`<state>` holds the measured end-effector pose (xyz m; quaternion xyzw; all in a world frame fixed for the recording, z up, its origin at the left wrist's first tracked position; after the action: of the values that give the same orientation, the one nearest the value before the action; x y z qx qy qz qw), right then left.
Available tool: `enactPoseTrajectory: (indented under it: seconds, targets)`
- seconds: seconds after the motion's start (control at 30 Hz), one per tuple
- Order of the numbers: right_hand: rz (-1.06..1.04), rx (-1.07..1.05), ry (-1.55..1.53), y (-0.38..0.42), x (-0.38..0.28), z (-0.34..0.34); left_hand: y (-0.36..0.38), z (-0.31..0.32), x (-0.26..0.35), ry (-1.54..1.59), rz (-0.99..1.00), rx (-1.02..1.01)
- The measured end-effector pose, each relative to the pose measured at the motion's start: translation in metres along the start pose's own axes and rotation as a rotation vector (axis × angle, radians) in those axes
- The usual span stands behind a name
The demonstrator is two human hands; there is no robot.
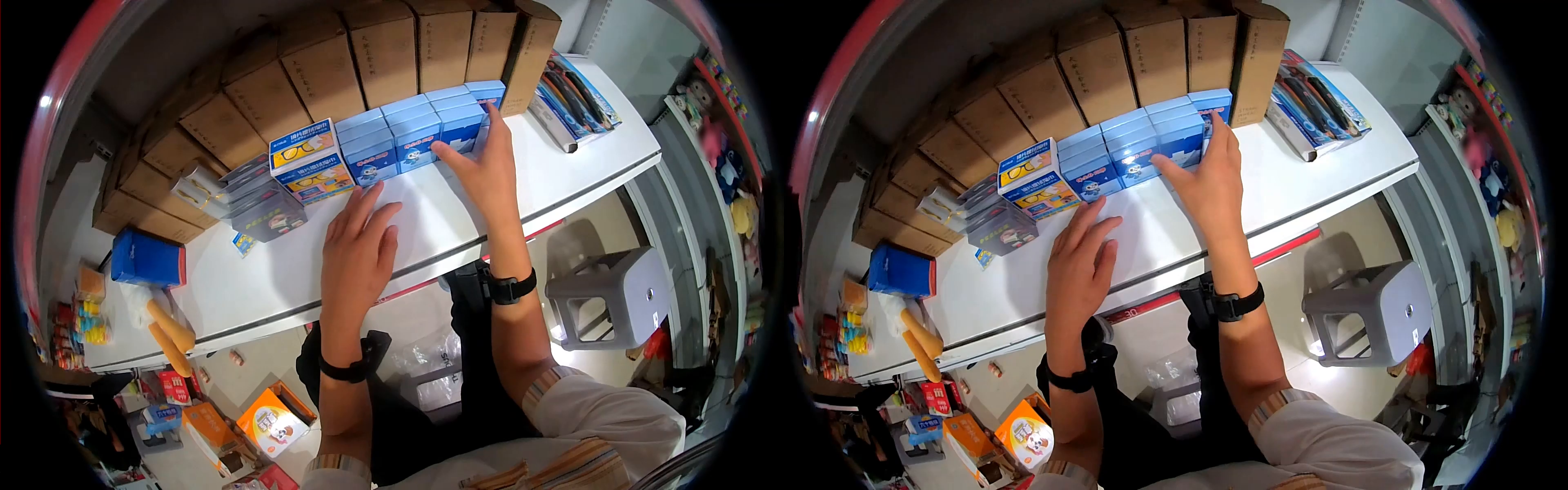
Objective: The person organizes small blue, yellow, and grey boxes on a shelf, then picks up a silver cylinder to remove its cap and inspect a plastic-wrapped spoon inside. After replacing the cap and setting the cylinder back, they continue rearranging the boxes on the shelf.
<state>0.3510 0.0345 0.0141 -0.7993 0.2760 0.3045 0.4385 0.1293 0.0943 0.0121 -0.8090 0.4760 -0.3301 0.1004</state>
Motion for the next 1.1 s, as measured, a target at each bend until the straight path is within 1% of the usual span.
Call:
enactPoseTrajectory:
  seconds: [0.13, 0.23, 0.33, 0.43, 0.53, 0.63, 0.73, 0.83, 0.93, 1.1]
  targets:
    - [-0.035, 0.010, 0.039, -0.003, 0.000, -0.004, -0.001, 0.000, 0.000, 0.020, -0.010, -0.008]
    - [-0.136, -0.033, -0.005, -0.009, 0.011, -0.001, -0.001, -0.001, 0.000, 0.019, -0.011, -0.009]
    - [-0.099, -0.109, -0.187, -0.020, 0.016, -0.007, 0.000, 0.000, -0.001, 0.003, -0.017, -0.013]
    - [-0.077, -0.108, -0.187, -0.022, 0.019, -0.007, -0.001, 0.000, -0.001, -0.005, -0.014, -0.017]
    - [-0.058, -0.147, -0.331, -0.021, 0.010, -0.006, -0.001, 0.000, 0.000, -0.006, -0.010, -0.022]
    - [-0.054, -0.148, -0.291, -0.021, 0.016, -0.002, -0.001, 0.000, 0.001, -0.005, -0.013, -0.023]
    - [0.012, -0.156, -0.343, -0.020, 0.017, -0.002, -0.001, 0.000, 0.001, -0.009, -0.014, -0.022]
    - [-0.058, -0.181, -0.274, -0.022, 0.014, -0.002, -0.001, 0.001, 0.001, -0.009, -0.014, -0.021]
    - [-0.100, -0.139, -0.255, -0.021, 0.012, -0.005, 0.000, 0.001, 0.001, -0.009, -0.010, -0.018]
    - [-0.079, -0.153, -0.132, -0.022, 0.016, -0.001, -0.001, 0.000, 0.001, -0.006, -0.019, -0.024]
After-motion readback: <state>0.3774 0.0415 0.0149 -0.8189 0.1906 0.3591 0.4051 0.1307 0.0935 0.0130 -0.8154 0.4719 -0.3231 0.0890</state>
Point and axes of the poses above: each hand's wrist, its own y-axis away from the middle knuckle, its own z-axis out of the palm, x = y × z, the point moved 9 cm from there along -y, towards the middle knuckle
